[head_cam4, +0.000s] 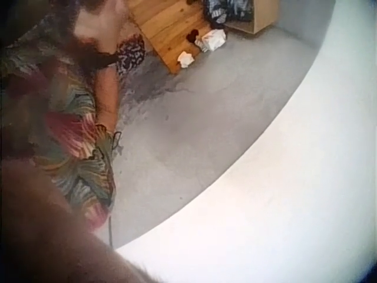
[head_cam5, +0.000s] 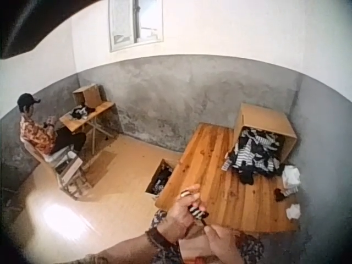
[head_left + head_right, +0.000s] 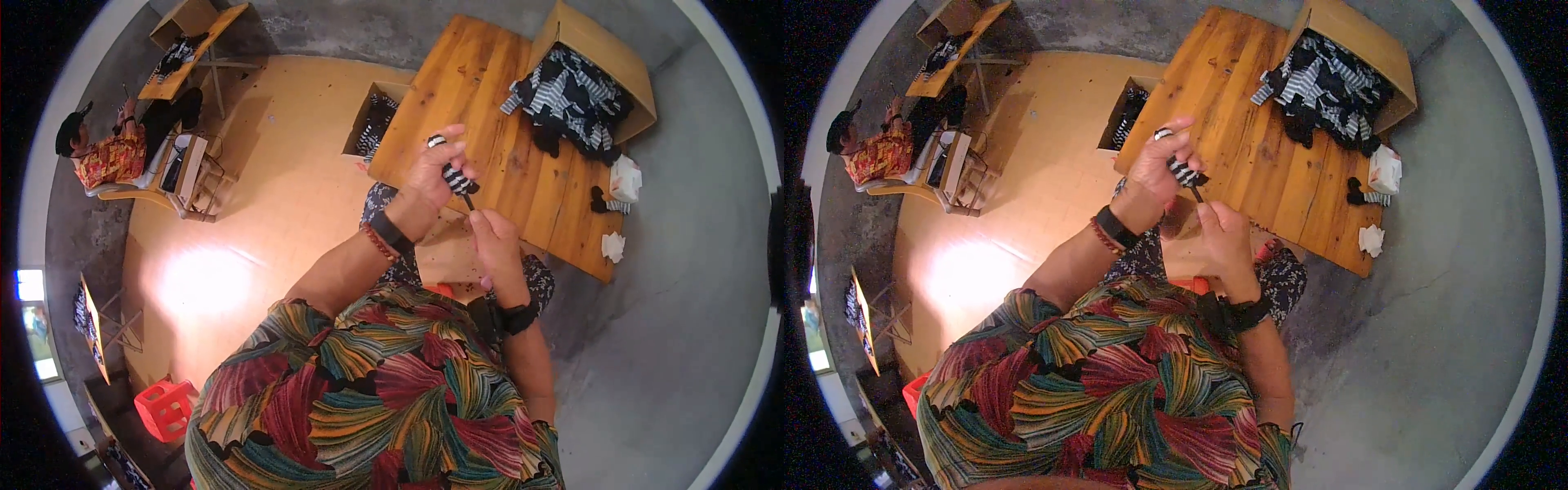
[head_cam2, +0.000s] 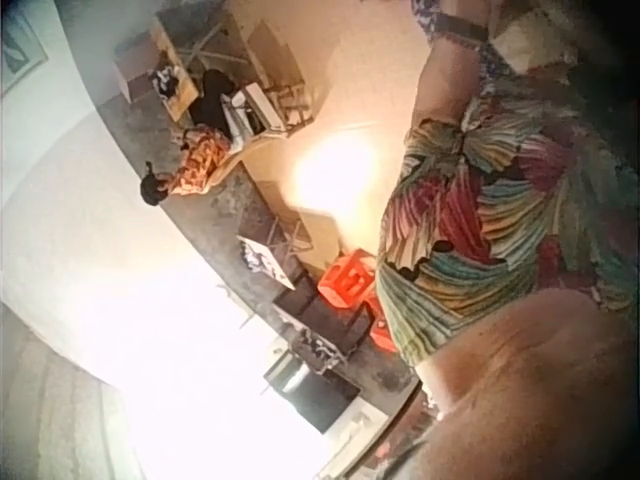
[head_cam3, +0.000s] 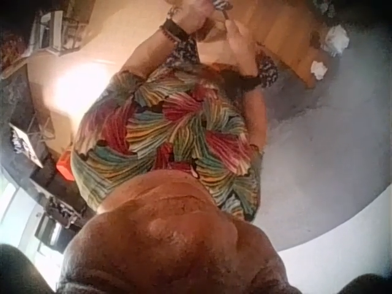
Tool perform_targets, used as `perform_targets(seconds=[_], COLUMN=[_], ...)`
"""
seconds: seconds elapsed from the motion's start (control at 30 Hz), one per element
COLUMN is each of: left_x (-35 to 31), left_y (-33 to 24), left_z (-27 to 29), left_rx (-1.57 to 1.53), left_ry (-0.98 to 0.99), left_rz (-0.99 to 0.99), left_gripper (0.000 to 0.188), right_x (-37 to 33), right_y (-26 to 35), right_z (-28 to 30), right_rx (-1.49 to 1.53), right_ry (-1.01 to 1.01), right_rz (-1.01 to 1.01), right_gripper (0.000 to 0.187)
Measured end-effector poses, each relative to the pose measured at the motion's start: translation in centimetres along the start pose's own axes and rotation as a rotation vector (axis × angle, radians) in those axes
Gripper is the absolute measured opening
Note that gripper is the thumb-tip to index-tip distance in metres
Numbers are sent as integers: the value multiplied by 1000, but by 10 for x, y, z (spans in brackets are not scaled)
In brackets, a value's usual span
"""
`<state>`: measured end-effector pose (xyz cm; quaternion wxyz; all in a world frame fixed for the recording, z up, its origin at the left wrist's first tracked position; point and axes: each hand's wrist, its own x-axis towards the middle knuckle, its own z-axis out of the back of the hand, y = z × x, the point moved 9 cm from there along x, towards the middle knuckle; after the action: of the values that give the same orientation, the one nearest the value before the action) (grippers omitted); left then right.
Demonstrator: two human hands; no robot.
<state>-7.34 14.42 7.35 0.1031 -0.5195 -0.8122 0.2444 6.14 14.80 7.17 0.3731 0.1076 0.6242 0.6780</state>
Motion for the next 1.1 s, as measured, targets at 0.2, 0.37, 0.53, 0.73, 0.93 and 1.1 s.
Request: perform_targets(seconds=[0.2,0.37,0.53,0.73,0.93,1.1], left_x=[-12,-9,6,-21,-27,-24], left_y=[32,30,3,39,36,18], left_z=[-5,-5,7,-9,-15,-19], left_rx=[-3,-61,-119,-44,21,-42], left_ry=[-164,-118,-110,-170,-91,-96], left_rz=[32,148,32,66,38,105], left_gripper=[26,21,20,22,28,19], right_x=[12,-1,-12,5,-3,-6], right_y=[22,-3,-15,-13,-8,-9], right_z=[14,3,21,18,-2,1], right_rx=[-264,102,-250,-291,312,302], right_ry=[-295,10,-110,-164,11,29], right_rz=[336,-145,151,195,-77,-78], right_gripper=[22,24,25,24,25,26])
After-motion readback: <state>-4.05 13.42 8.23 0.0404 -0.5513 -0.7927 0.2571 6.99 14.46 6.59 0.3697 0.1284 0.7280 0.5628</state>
